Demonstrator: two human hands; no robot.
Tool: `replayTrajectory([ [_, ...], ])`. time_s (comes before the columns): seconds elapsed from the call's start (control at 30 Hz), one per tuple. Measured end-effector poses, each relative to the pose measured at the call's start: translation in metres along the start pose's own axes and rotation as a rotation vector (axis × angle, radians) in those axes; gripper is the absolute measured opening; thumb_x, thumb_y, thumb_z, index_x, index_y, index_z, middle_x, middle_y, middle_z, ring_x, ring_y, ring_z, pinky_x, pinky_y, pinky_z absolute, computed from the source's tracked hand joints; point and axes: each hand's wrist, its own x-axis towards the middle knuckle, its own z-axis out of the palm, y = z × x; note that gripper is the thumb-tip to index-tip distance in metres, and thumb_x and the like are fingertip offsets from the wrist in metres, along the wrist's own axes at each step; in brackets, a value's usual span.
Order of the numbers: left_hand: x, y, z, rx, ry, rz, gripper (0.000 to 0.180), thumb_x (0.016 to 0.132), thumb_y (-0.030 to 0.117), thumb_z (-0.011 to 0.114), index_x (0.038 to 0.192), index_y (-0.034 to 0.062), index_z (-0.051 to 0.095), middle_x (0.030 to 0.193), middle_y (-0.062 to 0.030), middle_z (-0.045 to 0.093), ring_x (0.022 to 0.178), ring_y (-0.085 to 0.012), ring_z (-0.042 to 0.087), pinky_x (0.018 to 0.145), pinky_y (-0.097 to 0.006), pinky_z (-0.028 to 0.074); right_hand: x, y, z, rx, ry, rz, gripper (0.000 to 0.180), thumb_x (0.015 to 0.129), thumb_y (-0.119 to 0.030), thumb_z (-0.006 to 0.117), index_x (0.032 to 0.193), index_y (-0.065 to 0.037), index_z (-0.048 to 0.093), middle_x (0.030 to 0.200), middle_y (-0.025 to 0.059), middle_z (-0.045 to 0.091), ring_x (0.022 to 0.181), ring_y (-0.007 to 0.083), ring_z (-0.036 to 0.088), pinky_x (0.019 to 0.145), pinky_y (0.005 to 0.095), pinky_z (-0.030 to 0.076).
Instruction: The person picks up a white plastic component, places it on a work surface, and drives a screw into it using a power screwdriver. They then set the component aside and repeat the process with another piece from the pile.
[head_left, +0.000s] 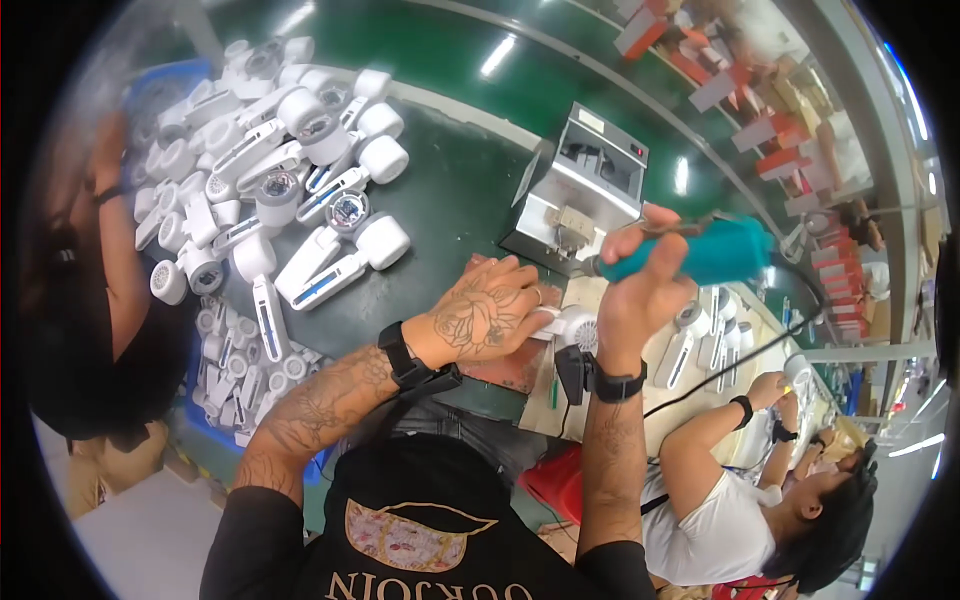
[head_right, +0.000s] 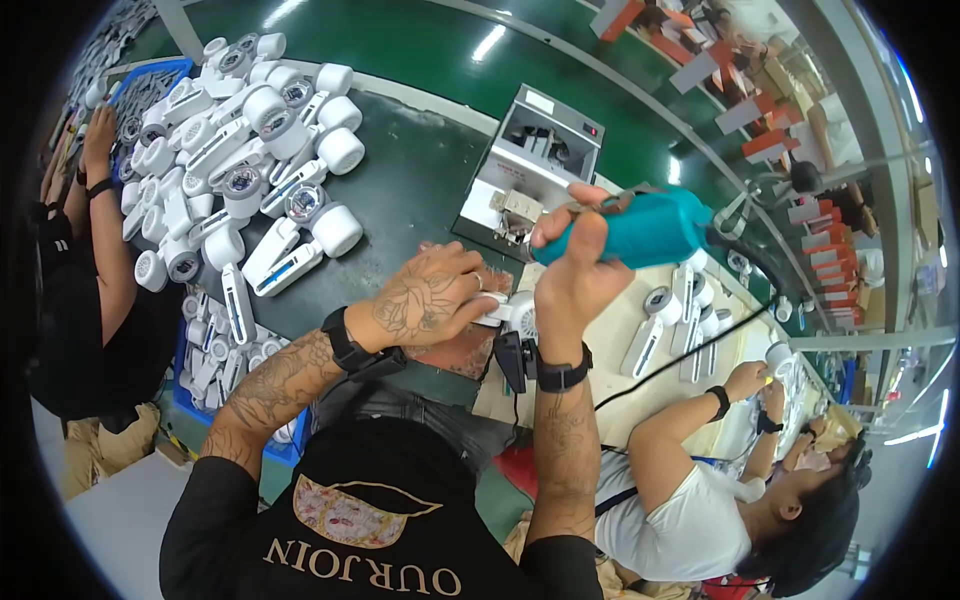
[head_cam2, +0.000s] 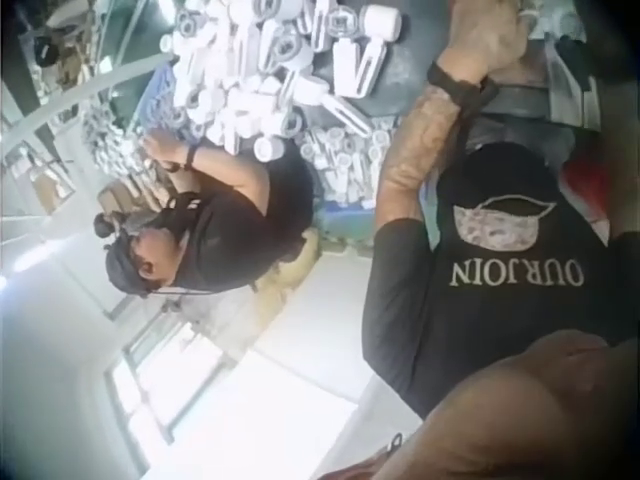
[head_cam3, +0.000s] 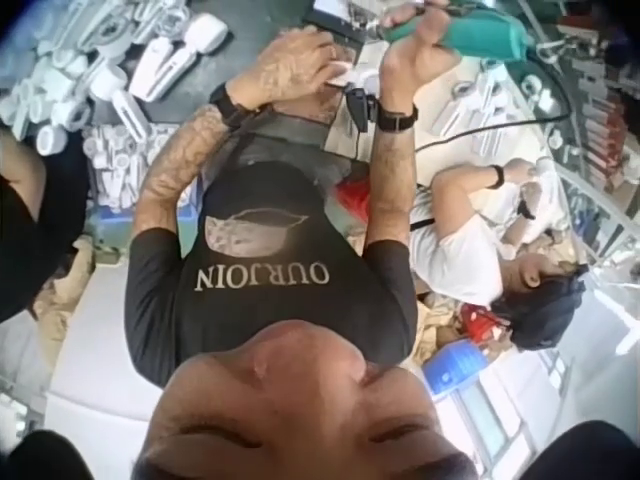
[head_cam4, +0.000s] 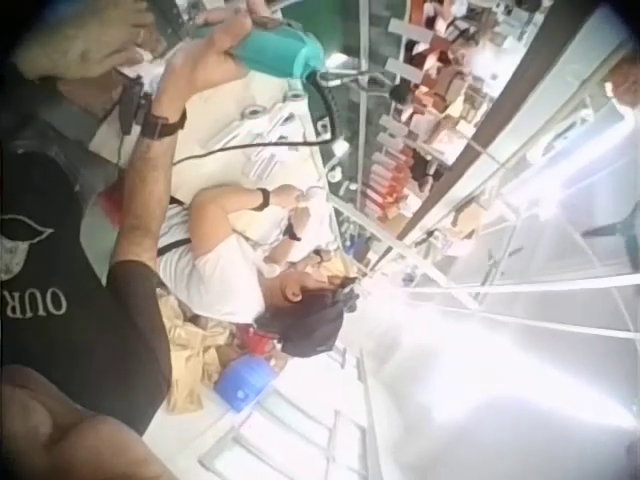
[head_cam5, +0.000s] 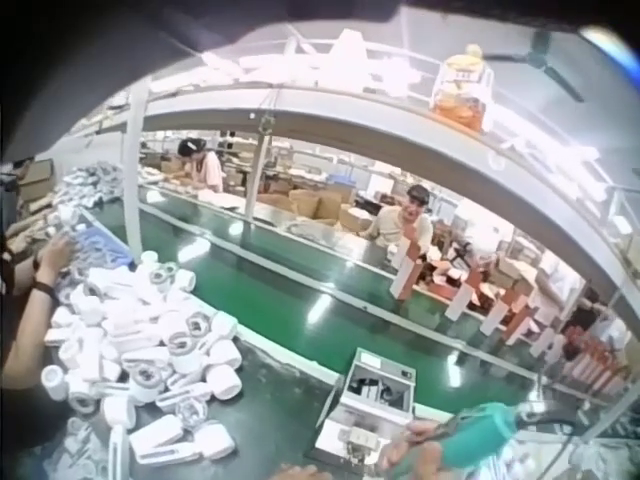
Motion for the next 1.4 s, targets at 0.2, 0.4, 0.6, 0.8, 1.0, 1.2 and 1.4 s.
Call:
replayTrajectory([
  [0.2, -0.014, 0.005, 0.001, 0.086, 0.036, 0.030, 0.042, 0.089, 0.036, 0.064, 0.123, 0.0111, 0.061, 0.113, -0.0083, 0.056, 0.106, -0.0264, 0.051, 0.092, -0.041, 0.043, 0.018, 0.030, 0.016, -0.114, -0.041, -0.049, 0.045, 0.098, -0.041, 0.060, 0.104, 0.004, 0.056, 0.070, 0.0057, 0.056, 0.061, 0.0159, 0.056, 0.056, 0.0274, 0.044],
  [0.4, -0.015, -0.001, 0.006, 0.063, 0.070, 0.035, 0.049, 0.088, 0.041, 0.064, 0.128, 0.0140, 0.059, 0.117, -0.0070, 0.056, 0.110, -0.0267, 0.050, 0.095, -0.043, 0.042, 0.016, 0.044, 0.011, -0.067, -0.089, -0.046, 0.040, 0.097, -0.038, 0.062, 0.099, 0.001, 0.056, 0.069, 0.0064, 0.055, 0.059, 0.0166, 0.055, 0.055, 0.0283, 0.045],
  [0.6, -0.017, -0.001, 0.004, 0.056, 0.049, -0.014, 0.047, 0.088, 0.038, 0.064, 0.129, 0.0137, 0.058, 0.118, -0.0069, 0.056, 0.110, -0.0273, 0.049, 0.096, -0.045, 0.041, -0.007, 0.015, 0.007, -0.107, -0.041, 0.126, 0.044, 0.097, -0.041, 0.061, 0.102, 0.002, 0.056, 0.069, 0.0067, 0.054, 0.058, 0.0167, 0.055, 0.054, 0.0289, 0.045],
  [0.8, -0.016, 0.001, 0.004, 0.072, 0.098, 0.028, 0.047, 0.088, 0.039, 0.062, 0.125, 0.0093, 0.060, 0.116, -0.0086, 0.056, 0.110, -0.0271, 0.050, 0.093, -0.042, 0.041, -0.038, 0.001, -0.016, -0.059, -0.055, 0.093, 0.057, 0.091, -0.050, 0.065, 0.106, 0.004, 0.053, 0.066, 0.0069, 0.053, 0.056, 0.0171, 0.052, 0.052, 0.0299, 0.043],
  [1.0, -0.017, 0.001, 0.005, 0.023, 0.069, -0.002, 0.047, 0.087, 0.038, 0.066, 0.125, 0.0110, 0.060, 0.118, -0.0081, 0.057, 0.110, -0.0286, 0.051, 0.096, -0.045, 0.041, -0.040, 0.009, -0.019, -0.049, -0.046, 0.096, 0.055, 0.091, -0.049, 0.066, 0.104, 0.003, 0.053, 0.066, 0.0069, 0.052, 0.056, 0.0178, 0.052, 0.052, 0.0303, 0.043],
  [1.2, -0.015, 0.002, 0.008, 0.056, 0.077, 0.001, 0.046, 0.088, 0.040, 0.065, 0.124, 0.0110, 0.060, 0.118, -0.0085, 0.056, 0.111, -0.0294, 0.050, 0.098, -0.047, 0.038, -0.045, 0.016, -0.018, 0.009, -0.069, 0.128, 0.041, 0.094, -0.038, 0.065, 0.096, 0.001, 0.052, 0.066, 0.0073, 0.050, 0.055, 0.0184, 0.050, 0.052, 0.0310, 0.042],
  [1.4, -0.013, 0.002, 0.003, 0.133, 0.039, 0.018, 0.051, 0.089, 0.039, 0.062, 0.130, 0.0086, 0.056, 0.115, -0.0091, 0.056, 0.109, -0.0273, 0.051, 0.095, -0.043, 0.039, -0.043, 0.015, -0.018, 0.027, -0.084, 0.140, 0.040, 0.095, -0.037, 0.065, 0.093, 0.000, 0.050, 0.067, 0.0072, 0.049, 0.056, 0.0177, 0.048, 0.053, 0.0311, 0.043],
])
